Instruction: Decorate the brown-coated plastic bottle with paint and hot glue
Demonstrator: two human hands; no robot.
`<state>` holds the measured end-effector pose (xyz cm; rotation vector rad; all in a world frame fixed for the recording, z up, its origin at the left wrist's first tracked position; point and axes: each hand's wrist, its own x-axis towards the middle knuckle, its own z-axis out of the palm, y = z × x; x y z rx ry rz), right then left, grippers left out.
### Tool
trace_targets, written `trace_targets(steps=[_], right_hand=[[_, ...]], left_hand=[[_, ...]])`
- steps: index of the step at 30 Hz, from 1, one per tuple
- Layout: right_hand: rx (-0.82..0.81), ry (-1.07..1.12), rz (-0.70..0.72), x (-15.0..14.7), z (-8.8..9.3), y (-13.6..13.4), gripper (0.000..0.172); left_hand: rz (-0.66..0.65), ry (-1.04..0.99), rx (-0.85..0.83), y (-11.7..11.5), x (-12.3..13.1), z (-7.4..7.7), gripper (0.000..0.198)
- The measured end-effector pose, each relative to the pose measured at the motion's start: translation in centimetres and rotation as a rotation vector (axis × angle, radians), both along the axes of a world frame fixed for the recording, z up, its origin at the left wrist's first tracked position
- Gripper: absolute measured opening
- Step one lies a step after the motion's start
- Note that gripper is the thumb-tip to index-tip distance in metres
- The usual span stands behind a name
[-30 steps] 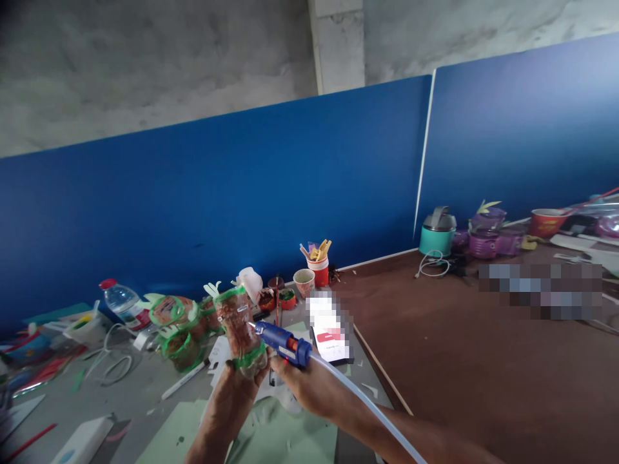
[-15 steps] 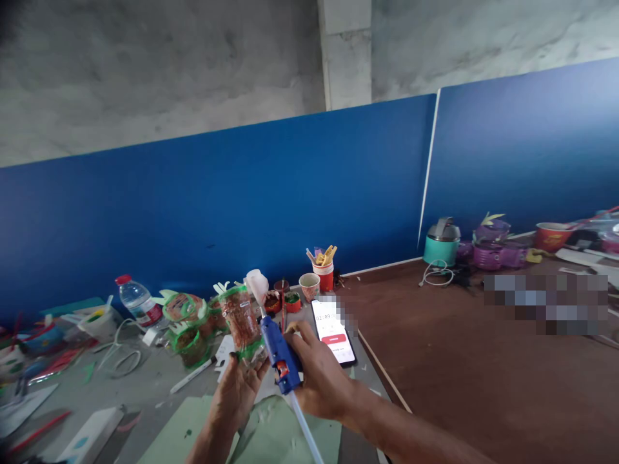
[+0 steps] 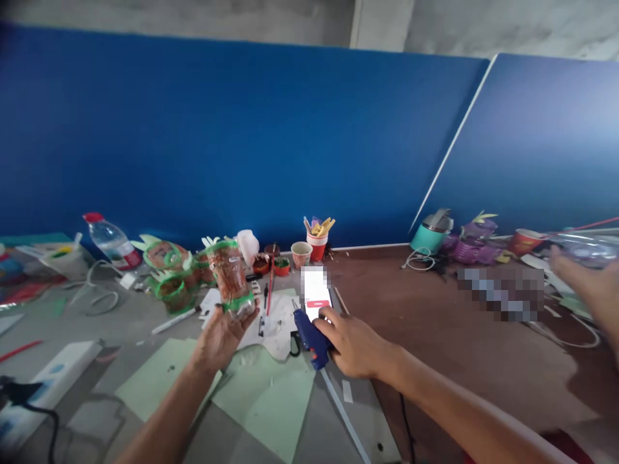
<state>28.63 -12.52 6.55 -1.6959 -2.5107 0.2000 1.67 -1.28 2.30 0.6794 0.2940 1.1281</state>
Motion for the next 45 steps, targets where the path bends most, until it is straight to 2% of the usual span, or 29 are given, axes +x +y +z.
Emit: trace_targets(steps=[4,8,11,13,16,18,22,27,32,36,45], right_hand=[[-0.101,-0.054,0.038,0.4,-1.0,-0.4,0.054],[-0.112,-0.052,0.086,0.4,-1.7,-0.3,0.051],[-0.061,0.001,0.077,0.3,-1.2,-0.3,0.05],[0.009,0.073,0.042,-0.3,-0.5,-0.5,0.04],[0.07,0.203,0.062,-2.6,0.5,-0.8,0.028],[0.051,0.187,0.128,-4.8,0.6,-0.8,0.024],[-0.033,-0.009,0.216,-9.0,-0.9,0.0,0.019],[-0.107,-0.132,0.174,-11.4,-2.8,0.8,0.016],[-0.196,-0.225,0.147,-12.8,-1.7,0.4,0.023],[-0.281,-0.244,0.063,-13.4,-0.4,0.3,0.03],[-0.31,-0.254,0.052,-13.2,-0.1,0.1,0.03]], left_hand=[[-0.021,0.009,-0.041,-0.1,0.0,0.3,0.044],[-0.012,0.002,-0.032,0.0,-0.1,0.1,0.046],[-0.021,0.009,-0.029,0.1,-0.1,0.0,0.048],[-0.032,0.007,-0.028,0.1,-0.1,0.1,0.049],[-0.032,0.001,-0.029,0.0,0.1,0.1,0.047],[-0.031,0.003,-0.031,-0.1,0.1,0.1,0.044],[-0.033,0.003,-0.02,-0.1,0.1,0.0,0.039],[-0.038,-0.007,-0.016,0.0,-0.1,-0.3,0.031],[-0.025,-0.024,-0.015,-0.1,0.1,0.0,0.031],[-0.015,-0.018,-0.014,-0.2,0.1,0.1,0.031],[-0.008,-0.049,0.003,-0.2,0.2,-0.2,0.027]])
